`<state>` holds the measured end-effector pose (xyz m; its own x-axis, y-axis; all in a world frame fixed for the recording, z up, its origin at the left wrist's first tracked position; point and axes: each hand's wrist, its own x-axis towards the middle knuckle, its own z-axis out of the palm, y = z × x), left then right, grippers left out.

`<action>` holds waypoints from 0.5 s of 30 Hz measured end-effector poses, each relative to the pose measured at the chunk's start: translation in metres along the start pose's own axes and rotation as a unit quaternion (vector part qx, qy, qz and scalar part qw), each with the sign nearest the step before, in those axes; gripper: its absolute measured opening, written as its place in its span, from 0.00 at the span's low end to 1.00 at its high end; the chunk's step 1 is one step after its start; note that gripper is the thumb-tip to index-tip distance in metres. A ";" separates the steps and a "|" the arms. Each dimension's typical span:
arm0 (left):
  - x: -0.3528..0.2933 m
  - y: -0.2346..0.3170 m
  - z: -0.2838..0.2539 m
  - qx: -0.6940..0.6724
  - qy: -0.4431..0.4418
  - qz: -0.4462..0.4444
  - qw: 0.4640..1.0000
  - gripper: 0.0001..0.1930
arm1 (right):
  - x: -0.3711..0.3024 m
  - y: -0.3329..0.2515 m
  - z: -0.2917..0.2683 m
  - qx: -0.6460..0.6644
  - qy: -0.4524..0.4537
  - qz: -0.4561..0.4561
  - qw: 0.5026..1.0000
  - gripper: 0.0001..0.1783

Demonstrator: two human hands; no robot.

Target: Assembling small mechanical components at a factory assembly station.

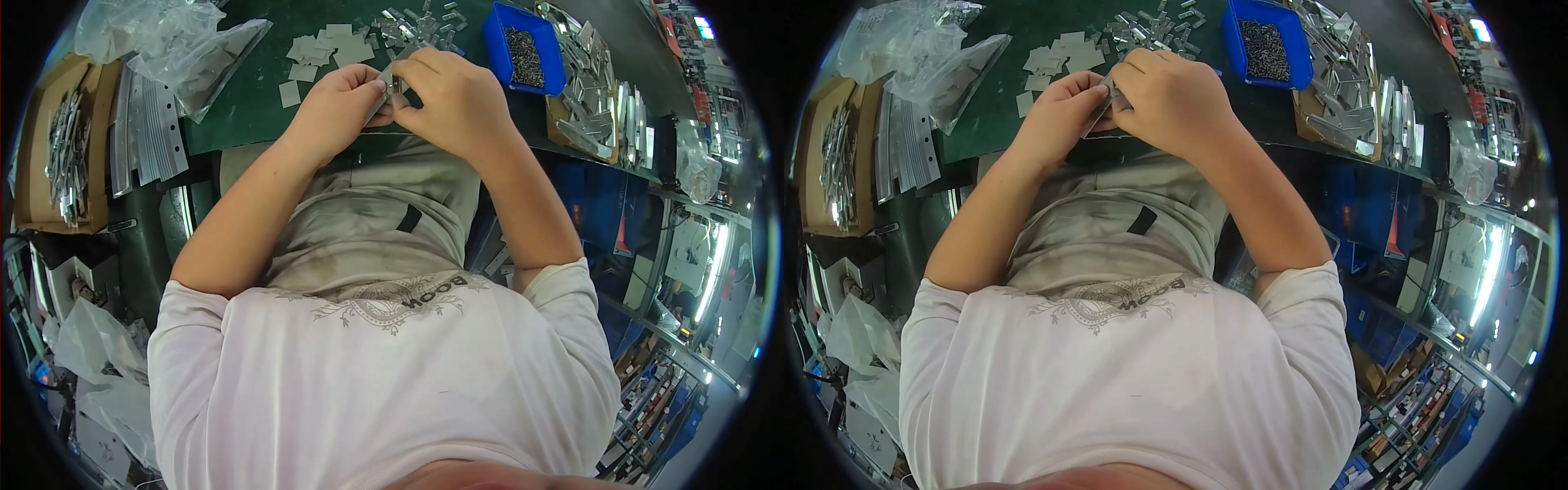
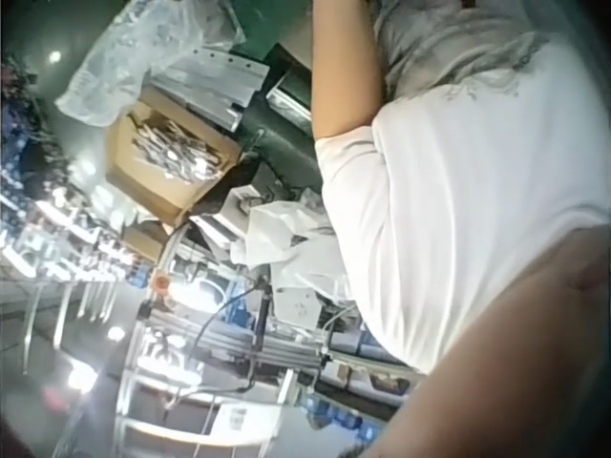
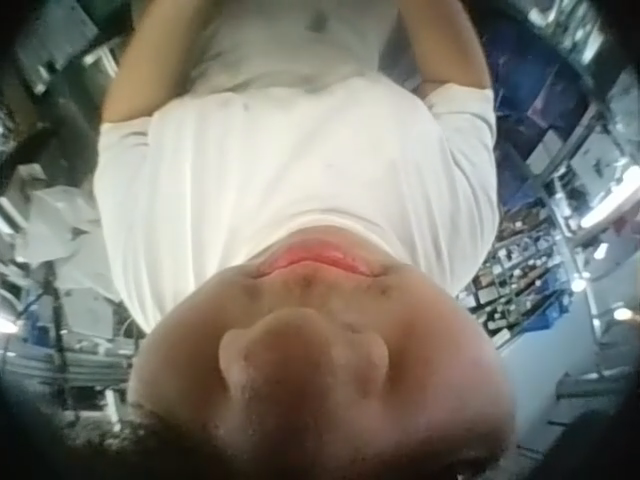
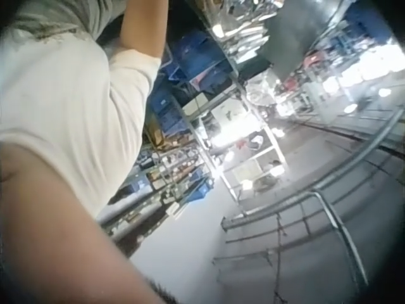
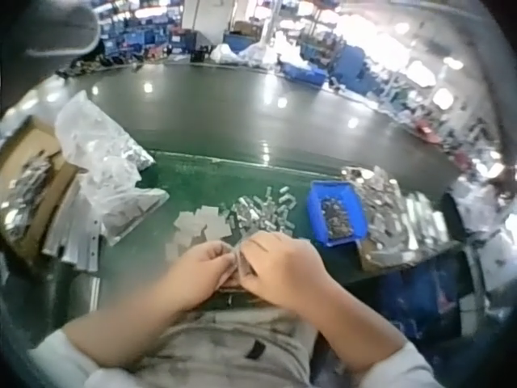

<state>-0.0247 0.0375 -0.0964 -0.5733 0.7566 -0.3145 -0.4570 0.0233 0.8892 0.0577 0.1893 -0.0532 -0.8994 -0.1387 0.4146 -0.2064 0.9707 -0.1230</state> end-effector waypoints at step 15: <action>0.000 -0.002 0.000 0.027 -0.014 0.007 1.000 0.09 | 0.001 0.001 0.001 -0.002 -0.030 -0.024 0.999 0.12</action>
<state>-0.0238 0.0378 -0.0984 -0.5600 0.7752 -0.2925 -0.4104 0.0471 0.9107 0.0561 0.1903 -0.0544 -0.9099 -0.1956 0.3657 -0.2476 0.9636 -0.1008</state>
